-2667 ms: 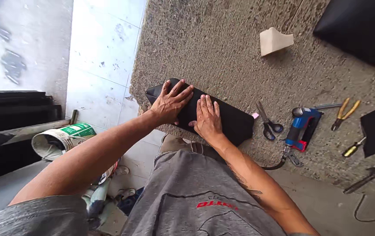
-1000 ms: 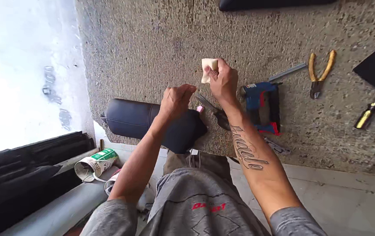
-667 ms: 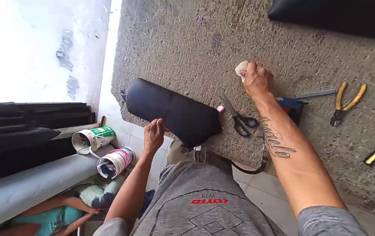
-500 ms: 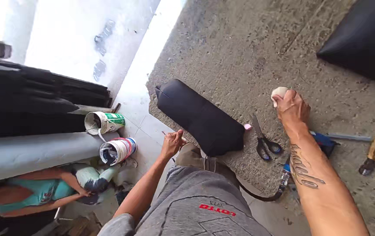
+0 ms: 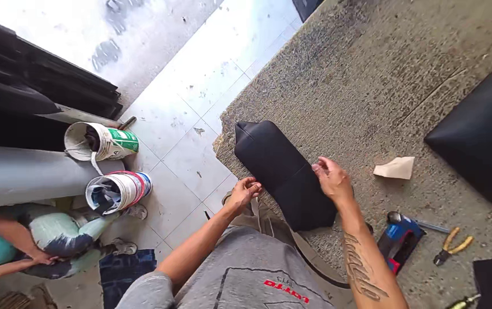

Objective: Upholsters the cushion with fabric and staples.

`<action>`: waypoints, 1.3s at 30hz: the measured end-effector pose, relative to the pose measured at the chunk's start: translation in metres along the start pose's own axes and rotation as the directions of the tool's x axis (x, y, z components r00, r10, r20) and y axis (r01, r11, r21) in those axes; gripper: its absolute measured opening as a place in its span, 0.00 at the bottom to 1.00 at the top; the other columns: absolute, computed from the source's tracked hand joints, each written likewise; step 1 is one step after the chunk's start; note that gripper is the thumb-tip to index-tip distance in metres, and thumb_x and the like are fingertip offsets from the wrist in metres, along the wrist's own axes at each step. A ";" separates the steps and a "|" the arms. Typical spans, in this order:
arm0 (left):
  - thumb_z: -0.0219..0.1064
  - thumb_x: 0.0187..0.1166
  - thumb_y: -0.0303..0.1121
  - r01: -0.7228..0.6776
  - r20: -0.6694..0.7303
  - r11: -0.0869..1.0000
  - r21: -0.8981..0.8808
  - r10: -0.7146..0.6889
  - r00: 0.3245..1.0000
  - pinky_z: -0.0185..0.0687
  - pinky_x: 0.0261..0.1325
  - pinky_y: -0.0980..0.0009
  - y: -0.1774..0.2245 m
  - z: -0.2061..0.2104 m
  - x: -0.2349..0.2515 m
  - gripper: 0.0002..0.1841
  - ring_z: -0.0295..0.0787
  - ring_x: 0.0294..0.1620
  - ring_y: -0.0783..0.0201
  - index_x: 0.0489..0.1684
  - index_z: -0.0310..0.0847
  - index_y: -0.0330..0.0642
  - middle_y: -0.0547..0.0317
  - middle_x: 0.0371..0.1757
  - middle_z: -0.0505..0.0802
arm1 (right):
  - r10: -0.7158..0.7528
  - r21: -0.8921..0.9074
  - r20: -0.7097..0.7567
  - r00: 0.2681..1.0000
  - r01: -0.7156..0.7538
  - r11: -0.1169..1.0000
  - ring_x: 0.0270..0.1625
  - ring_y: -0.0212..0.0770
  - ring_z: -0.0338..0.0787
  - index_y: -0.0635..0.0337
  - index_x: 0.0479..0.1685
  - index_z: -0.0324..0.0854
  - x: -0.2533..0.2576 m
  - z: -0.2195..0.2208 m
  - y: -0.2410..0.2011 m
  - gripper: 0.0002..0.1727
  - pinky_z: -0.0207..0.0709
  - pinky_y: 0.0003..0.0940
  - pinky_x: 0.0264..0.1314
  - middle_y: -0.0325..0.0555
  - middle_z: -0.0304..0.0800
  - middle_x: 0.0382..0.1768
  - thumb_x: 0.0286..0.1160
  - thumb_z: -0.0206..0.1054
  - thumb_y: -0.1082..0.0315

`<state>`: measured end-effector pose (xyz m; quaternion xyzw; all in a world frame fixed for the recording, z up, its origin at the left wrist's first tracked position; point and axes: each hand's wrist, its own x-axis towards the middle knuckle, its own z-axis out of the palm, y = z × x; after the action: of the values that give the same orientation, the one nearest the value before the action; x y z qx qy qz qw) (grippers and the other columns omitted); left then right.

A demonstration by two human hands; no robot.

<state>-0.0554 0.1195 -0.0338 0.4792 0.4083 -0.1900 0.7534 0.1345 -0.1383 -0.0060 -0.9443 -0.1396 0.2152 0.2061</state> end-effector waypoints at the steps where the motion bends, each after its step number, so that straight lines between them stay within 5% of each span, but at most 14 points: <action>1: 0.71 0.81 0.31 -0.018 -0.011 0.999 0.027 0.018 1.000 0.90 0.64 0.60 0.000 0.003 0.002 0.28 0.94 0.58 0.56 0.75 0.69 0.24 0.39 0.61 0.91 | -0.016 0.040 0.054 0.998 0.014 0.999 0.73 0.61 0.83 0.63 0.77 0.77 0.005 0.024 -0.011 0.40 0.71 0.62 0.79 0.63 0.86 0.68 0.85 0.54 0.36; 4: 0.77 0.73 0.32 -0.049 -0.037 0.998 0.046 0.050 0.998 0.89 0.62 0.62 0.002 0.012 -0.003 0.34 0.91 0.55 0.58 0.75 0.66 0.25 0.39 0.59 0.88 | 0.065 0.016 0.003 0.998 -0.065 0.998 0.73 0.67 0.80 0.62 0.75 0.79 0.009 0.052 -0.033 0.47 0.69 0.67 0.75 0.66 0.84 0.68 0.80 0.48 0.27; 8: 0.76 0.71 0.23 -0.387 0.128 0.920 -0.058 0.392 0.911 0.96 0.54 0.58 0.045 0.026 -0.030 0.36 0.95 0.49 0.54 0.76 0.57 0.27 0.40 0.67 0.82 | 0.249 0.339 -0.071 0.966 -0.212 0.917 0.70 0.52 0.84 0.65 0.66 0.84 -0.018 0.018 -0.058 0.37 0.71 0.52 0.78 0.62 0.88 0.62 0.91 0.44 0.39; 10: 0.80 0.69 0.26 -0.615 0.426 0.789 0.006 0.554 0.715 0.94 0.64 0.56 0.086 0.040 -0.046 0.44 0.93 0.61 0.53 0.82 0.53 0.23 0.35 0.74 0.80 | 0.425 0.697 -0.126 0.896 -0.225 0.681 0.63 0.35 0.89 0.66 0.67 0.81 -0.042 0.018 -0.072 0.38 0.81 0.39 0.70 0.50 0.91 0.57 0.95 0.32 0.44; 12: 0.83 0.66 0.46 -0.754 0.708 0.607 0.249 0.417 0.570 0.83 0.78 0.60 0.128 0.055 -0.064 0.55 0.83 0.75 0.60 0.92 0.51 0.33 0.42 0.81 0.79 | 0.504 0.960 -0.131 0.854 -0.017 0.279 0.62 0.38 0.90 0.64 0.75 0.69 -0.064 0.030 -0.078 0.38 0.84 0.43 0.67 0.50 0.89 0.57 0.95 0.25 0.44; 15: 0.83 0.63 0.50 -0.759 0.747 0.231 0.609 0.153 0.647 0.89 0.56 0.46 0.151 0.077 -0.095 0.49 0.94 0.53 0.53 0.90 0.63 0.54 0.53 0.56 0.95 | 0.619 0.966 0.045 0.784 0.124 -0.227 0.57 0.44 0.90 0.53 0.75 0.66 -0.098 0.045 -0.091 0.32 0.86 0.46 0.58 0.49 0.87 0.54 0.95 0.26 0.45; 18: 0.74 0.70 0.42 -0.749 0.748 -0.045 0.661 0.123 0.652 0.85 0.40 0.40 0.133 0.089 -0.099 0.25 0.94 0.38 0.45 0.69 0.83 0.49 0.50 0.39 0.96 | 0.638 0.913 0.305 0.707 -0.026 -0.407 0.34 0.44 0.91 0.53 0.51 0.72 -0.131 0.058 -0.087 0.25 0.88 0.46 0.37 0.45 0.89 0.32 0.96 0.30 0.50; 20: 0.71 0.73 0.40 -0.752 0.767 -0.158 0.641 0.077 0.637 0.85 0.38 0.39 0.123 0.096 -0.092 0.23 0.94 0.38 0.44 0.69 0.83 0.50 0.50 0.40 0.96 | 0.641 0.963 0.264 0.721 -0.155 -0.222 0.35 0.47 0.95 0.64 0.54 0.73 -0.153 0.053 -0.067 0.22 0.92 0.46 0.39 0.51 0.92 0.34 0.97 0.35 0.59; 22: 0.71 0.72 0.40 -0.751 0.770 -0.191 0.632 0.048 0.636 0.84 0.39 0.38 0.115 0.099 -0.082 0.22 0.94 0.38 0.43 0.67 0.84 0.50 0.49 0.39 0.96 | 0.591 0.939 -0.079 0.803 -0.139 0.313 0.35 0.40 0.97 0.73 0.46 0.84 -0.181 0.036 -0.046 0.17 0.93 0.37 0.39 0.50 0.97 0.34 0.89 0.50 0.72; 25: 0.72 0.73 0.42 -0.755 0.774 -0.229 0.615 -0.008 0.633 0.84 0.40 0.40 0.104 0.103 -0.062 0.19 0.94 0.38 0.44 0.61 0.86 0.48 0.49 0.35 0.95 | 0.112 0.305 -0.664 0.740 0.131 0.943 0.43 0.32 0.93 0.61 0.38 0.92 -0.201 0.001 -0.028 0.12 0.88 0.28 0.50 0.43 0.96 0.37 0.68 0.79 0.61; 29: 0.73 0.73 0.47 -0.693 0.731 -0.304 0.654 0.018 0.682 0.85 0.40 0.39 0.101 0.102 -0.063 0.24 0.94 0.39 0.45 0.67 0.85 0.51 0.51 0.41 0.96 | -0.369 -0.173 -0.405 0.837 0.326 0.929 0.75 0.55 0.81 0.51 0.77 0.79 -0.159 -0.012 -0.023 0.39 0.65 0.62 0.79 0.49 0.87 0.71 0.68 0.75 0.38; 33: 0.76 0.65 0.61 -0.556 0.656 -0.403 0.727 0.168 0.736 0.71 0.80 0.37 0.114 0.050 -0.091 0.37 0.88 0.71 0.52 0.72 0.83 0.50 0.55 0.66 0.93 | -0.477 -0.271 -0.342 0.810 0.400 0.875 0.56 0.54 0.91 0.52 0.67 0.86 -0.127 -0.006 -0.018 0.31 0.76 0.58 0.60 0.50 0.94 0.55 0.71 0.73 0.41; 36: 0.74 0.69 0.63 -0.559 0.723 -0.459 0.691 0.415 0.553 0.63 0.85 0.36 0.088 0.011 -0.083 0.35 0.84 0.74 0.46 0.65 0.85 0.43 0.47 0.60 0.93 | -0.462 -0.271 -0.386 0.799 0.380 0.884 0.48 0.52 0.92 0.54 0.49 0.90 -0.123 -0.004 -0.018 0.31 0.77 0.54 0.53 0.48 0.96 0.47 0.70 0.70 0.33; 39: 0.74 0.75 0.56 -0.555 0.780 -0.562 0.614 0.537 0.320 0.66 0.82 0.39 0.067 0.016 -0.069 0.29 0.87 0.68 0.45 0.65 0.85 0.41 0.45 0.56 0.94 | -0.509 -0.275 -0.315 0.801 0.436 0.857 0.52 0.52 0.93 0.55 0.56 0.88 -0.120 -0.005 -0.027 0.32 0.79 0.53 0.53 0.49 0.95 0.51 0.72 0.69 0.35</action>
<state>-0.0443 0.1299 0.0627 0.9614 -0.2193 0.0762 0.1480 0.0283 -0.1589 0.0523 -0.9176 -0.3489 -0.0429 0.1855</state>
